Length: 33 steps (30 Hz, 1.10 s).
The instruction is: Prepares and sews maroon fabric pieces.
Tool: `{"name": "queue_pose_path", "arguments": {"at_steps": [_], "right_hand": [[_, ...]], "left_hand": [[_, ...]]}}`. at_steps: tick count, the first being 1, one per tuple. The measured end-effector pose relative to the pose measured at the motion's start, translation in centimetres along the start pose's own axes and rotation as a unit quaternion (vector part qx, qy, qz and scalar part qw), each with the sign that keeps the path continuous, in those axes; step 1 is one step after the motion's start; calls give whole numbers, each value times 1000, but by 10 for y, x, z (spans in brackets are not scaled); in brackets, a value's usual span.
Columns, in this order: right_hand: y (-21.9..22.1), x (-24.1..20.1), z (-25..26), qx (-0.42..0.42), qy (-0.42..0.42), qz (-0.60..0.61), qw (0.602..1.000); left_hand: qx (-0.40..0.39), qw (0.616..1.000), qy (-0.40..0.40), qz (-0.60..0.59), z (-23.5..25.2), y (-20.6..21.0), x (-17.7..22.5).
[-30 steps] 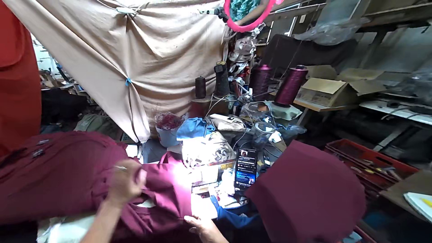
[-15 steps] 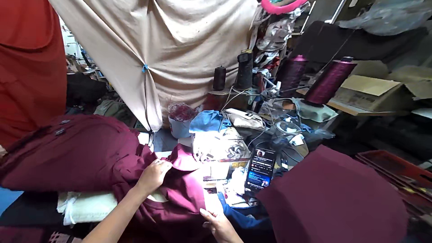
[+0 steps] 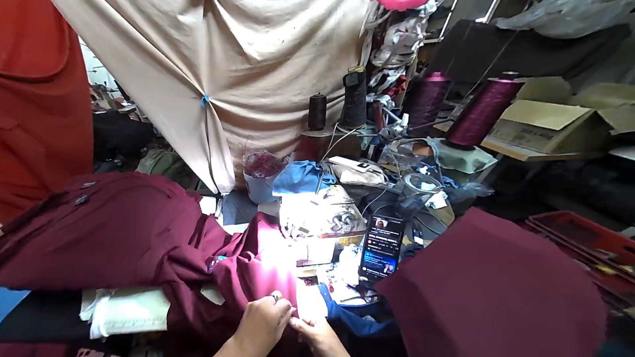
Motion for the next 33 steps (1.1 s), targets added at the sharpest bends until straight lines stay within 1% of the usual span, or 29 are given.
{"name": "queue_pose_path", "arguments": {"at_steps": [4, 7, 9, 10, 13, 15, 18, 23, 24, 26, 28, 29, 31, 33], "right_hand": [[-4, -3, 4, 29, 2, -29, 999], [-7, -18, 18, 49, -43, -5, 998], [-9, -36, 30, 58, -77, -2, 995], [-9, -46, 35, 69, -83, -6, 994], [-8, -66, 45, 112, -82, 7, 990], [-7, -71, 47, 123, -83, 15, 989], [-8, -70, 46, 136, -83, 19, 987], [-8, -75, 50, 157, -91, 1, 983], [-8, -79, 52, 165, -88, -9, 982], [-8, -87, 57, 176, -87, -25, 980], [-8, -93, 62, 177, -91, -41, 979], [-8, -95, 63, 173, -95, -42, 979], [-8, -95, 60, 164, -102, -42, 980], [-9, -92, 52, 155, -106, -58, 981]], "left_hand": [[-21, 1000, -12, -19, 5, 11, -7], [-4, 1000, -8, 17, 17, 13, -11], [8, 999, -25, 42, 33, 12, -15], [2, 998, -43, 47, 42, 12, -16], [-59, 991, -114, 33, 60, 14, -21], [-87, 985, -150, 18, 65, 15, -24], [-62, 987, -143, 24, 64, 15, -22], [-107, 977, -182, 43, 79, 24, -29], [-113, 973, -201, 34, 87, 26, -34], [-159, 950, -270, -14, 102, 30, -46], [-200, 933, -299, -32, 112, 31, -58], [-213, 930, -296, -37, 115, 28, -64], [-253, 931, -259, -57, 114, 15, -73], [-211, 945, -221, -118, 106, -2, -89]]}}
Point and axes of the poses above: each hand's wrist, its own z-axis towards the middle knuckle, its own y-axis out of the palm, x = y × z, the point moved 7 cm from there along z, towards the middle knuckle, and after that the axes turned 5 degrees about y, right-handed, at the moved point
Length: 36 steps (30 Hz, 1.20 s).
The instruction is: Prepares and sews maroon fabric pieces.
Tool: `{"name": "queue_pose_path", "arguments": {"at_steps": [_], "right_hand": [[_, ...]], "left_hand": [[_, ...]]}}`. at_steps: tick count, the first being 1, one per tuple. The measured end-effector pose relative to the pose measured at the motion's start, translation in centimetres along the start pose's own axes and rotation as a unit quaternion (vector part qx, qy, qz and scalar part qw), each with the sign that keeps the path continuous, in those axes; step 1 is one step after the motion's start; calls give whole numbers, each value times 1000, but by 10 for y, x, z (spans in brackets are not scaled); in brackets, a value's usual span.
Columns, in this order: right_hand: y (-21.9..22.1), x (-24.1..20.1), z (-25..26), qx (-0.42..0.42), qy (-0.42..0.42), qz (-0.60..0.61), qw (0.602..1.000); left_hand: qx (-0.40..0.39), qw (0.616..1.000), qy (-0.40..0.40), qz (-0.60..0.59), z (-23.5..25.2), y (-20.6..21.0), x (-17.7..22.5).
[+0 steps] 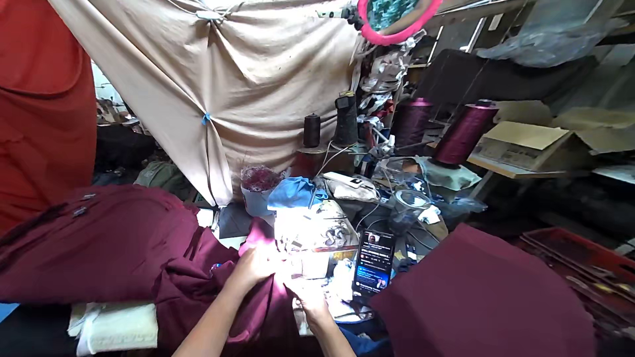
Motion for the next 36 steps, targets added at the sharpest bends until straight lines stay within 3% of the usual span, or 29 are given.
{"name": "queue_pose_path", "arguments": {"at_steps": [3, 7, 10, 12, 15, 21, 24, 27, 32, 36], "right_hand": [[-5, 10, -8, -24, -18, -23, 999], [-1, 17, -20, -83, -28, -17, 996], [0, 24, -30, -95, -16, -13, 995], [-1, 28, -31, -90, -20, -11, 996], [-2, 25, -21, -75, -24, -13, 997], [2, -4, 9, 14, -8, -4, 1000], [3, -8, 14, 36, -6, -11, 999], [-2, -8, 4, 39, -37, -58, 997], [-26, 9, -42, 20, -103, -130, 986], [-33, 27, -64, 22, -95, -127, 987]], "left_hand": [[66, 995, 69, -40, -20, -6, -4], [96, 990, 57, 80, -59, 36, 25], [223, 956, 111, 153, -77, 56, 36], [256, 946, 124, 156, -78, 61, 35], [215, 962, 85, 145, -61, 60, 31], [64, 992, -77, 80, 0, 38, 28], [60, 988, -114, 79, 15, 36, 22], [72, 994, -61, 52, 3, 33, 16], [54, 988, -28, 143, -68, 17, -6], [249, 950, 127, 138, -114, 28, -27]]}}
Point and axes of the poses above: each hand's wrist, its own z-axis towards the middle knuckle, its own y-axis out of the palm, x = y × z, the point moved 7 cm from there along z, towards the middle knuckle, and after that the axes turned 5 degrees about y, right-handed, at the moved point
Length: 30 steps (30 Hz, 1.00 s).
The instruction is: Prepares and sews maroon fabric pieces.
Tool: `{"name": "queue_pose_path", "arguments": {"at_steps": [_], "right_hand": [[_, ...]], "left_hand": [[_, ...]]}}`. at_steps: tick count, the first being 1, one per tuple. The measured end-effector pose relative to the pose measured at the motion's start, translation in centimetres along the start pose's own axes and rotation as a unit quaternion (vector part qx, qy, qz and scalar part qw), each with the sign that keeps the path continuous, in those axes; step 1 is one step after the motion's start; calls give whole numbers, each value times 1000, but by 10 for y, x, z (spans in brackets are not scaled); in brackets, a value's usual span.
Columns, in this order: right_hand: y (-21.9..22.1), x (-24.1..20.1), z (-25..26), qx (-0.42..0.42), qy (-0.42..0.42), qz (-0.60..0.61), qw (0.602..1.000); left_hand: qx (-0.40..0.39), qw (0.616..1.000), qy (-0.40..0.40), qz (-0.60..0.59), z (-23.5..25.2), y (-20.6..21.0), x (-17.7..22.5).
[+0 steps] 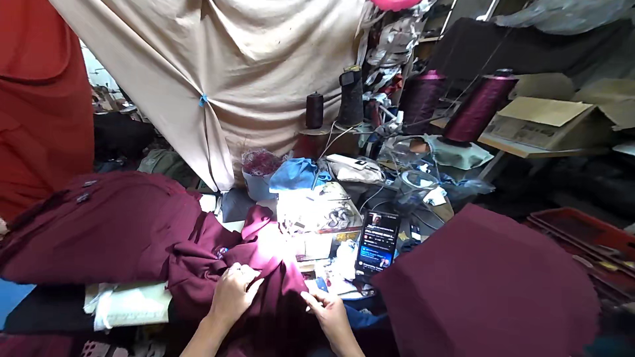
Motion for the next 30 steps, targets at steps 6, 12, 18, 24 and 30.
{"name": "queue_pose_path", "arguments": {"at_steps": [6, 12, 18, 24, 30], "right_hand": [[18, -3, -10, -49, 45, 121, 990], [20, -5, -15, -73, 72, 157, 982], [20, -12, -17, -84, 66, 147, 983], [21, -15, -18, -87, 67, 139, 984], [21, -17, -16, -64, 46, 150, 986]], "left_hand": [[110, 989, 33, -94, -22, 13, 50], [118, 986, 59, -102, -30, 25, 62], [133, 981, 74, -118, -32, 19, 68], [121, 985, 95, -81, -33, 20, 72], [148, 978, 103, -109, -35, 20, 71]]}}
Point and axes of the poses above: each hand's wrist, its own z-axis towards the middle knuckle, its own y-axis out of the palm, x = y × z, the point moved 7 cm from there along z, towards the middle knuckle, and after that the axes turned 5 degrees about y, right-handed, at the moved point
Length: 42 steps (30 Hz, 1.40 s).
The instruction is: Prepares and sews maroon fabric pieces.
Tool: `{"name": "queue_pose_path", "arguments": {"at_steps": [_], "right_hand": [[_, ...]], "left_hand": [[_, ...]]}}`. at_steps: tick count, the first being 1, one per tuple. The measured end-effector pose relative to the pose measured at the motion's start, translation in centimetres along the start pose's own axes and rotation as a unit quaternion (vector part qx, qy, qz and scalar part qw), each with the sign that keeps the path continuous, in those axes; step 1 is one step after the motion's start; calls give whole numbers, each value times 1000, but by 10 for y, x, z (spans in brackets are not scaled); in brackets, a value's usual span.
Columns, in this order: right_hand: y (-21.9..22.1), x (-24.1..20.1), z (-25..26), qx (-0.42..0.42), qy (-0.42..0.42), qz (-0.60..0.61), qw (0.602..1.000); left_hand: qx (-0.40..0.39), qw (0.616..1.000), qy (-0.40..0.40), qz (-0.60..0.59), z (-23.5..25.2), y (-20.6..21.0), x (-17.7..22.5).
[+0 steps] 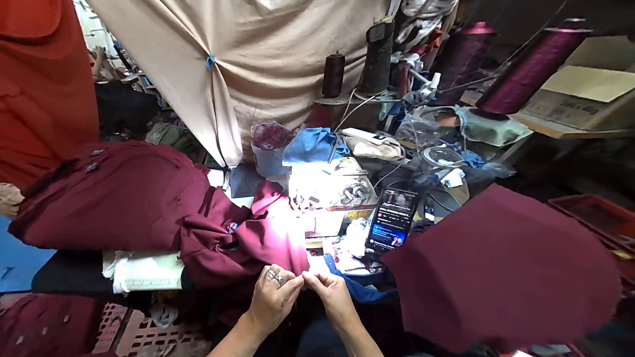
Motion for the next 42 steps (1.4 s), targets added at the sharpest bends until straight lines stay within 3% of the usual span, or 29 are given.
{"name": "queue_pose_path", "arguments": {"at_steps": [2, 7, 13, 21, 24, 31, 38, 42], "right_hand": [[1, -5, 1, 2, -4, 9, 1000], [2, -4, 5, 9, -17, -40, 999], [0, 38, 14, 24, 20, -89, 996], [-2, 20, 36, 65, -24, -81, 994], [0, -2, 63, 78, -48, -117, 989], [5, -24, 116, 105, 18, -104, 989], [4, -24, 120, 101, 32, -137, 985], [5, -21, 116, 101, 59, -132, 984]], "left_hand": [[4, 999, -2, 35, 1, 2, -4], [-75, 980, 18, 185, 24, 22, -31], [-307, 925, -65, 212, 49, 51, -51], [-329, 921, -71, 193, 54, 48, -60], [-233, 955, -27, 183, 60, 38, -61], [-165, 976, -11, 139, 80, 34, -76], [-244, 960, -77, 109, 85, 44, -89], [-420, 874, -215, 112, 99, 59, -100]]}}
Point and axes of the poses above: each hand's wrist, its own z-axis towards the middle knuckle, its own y-axis out of the palm, x = y × z, the point moved 7 cm from there along z, towards the middle knuckle, and after that the axes turned 5 degrees about y, right-handed, at the moved point
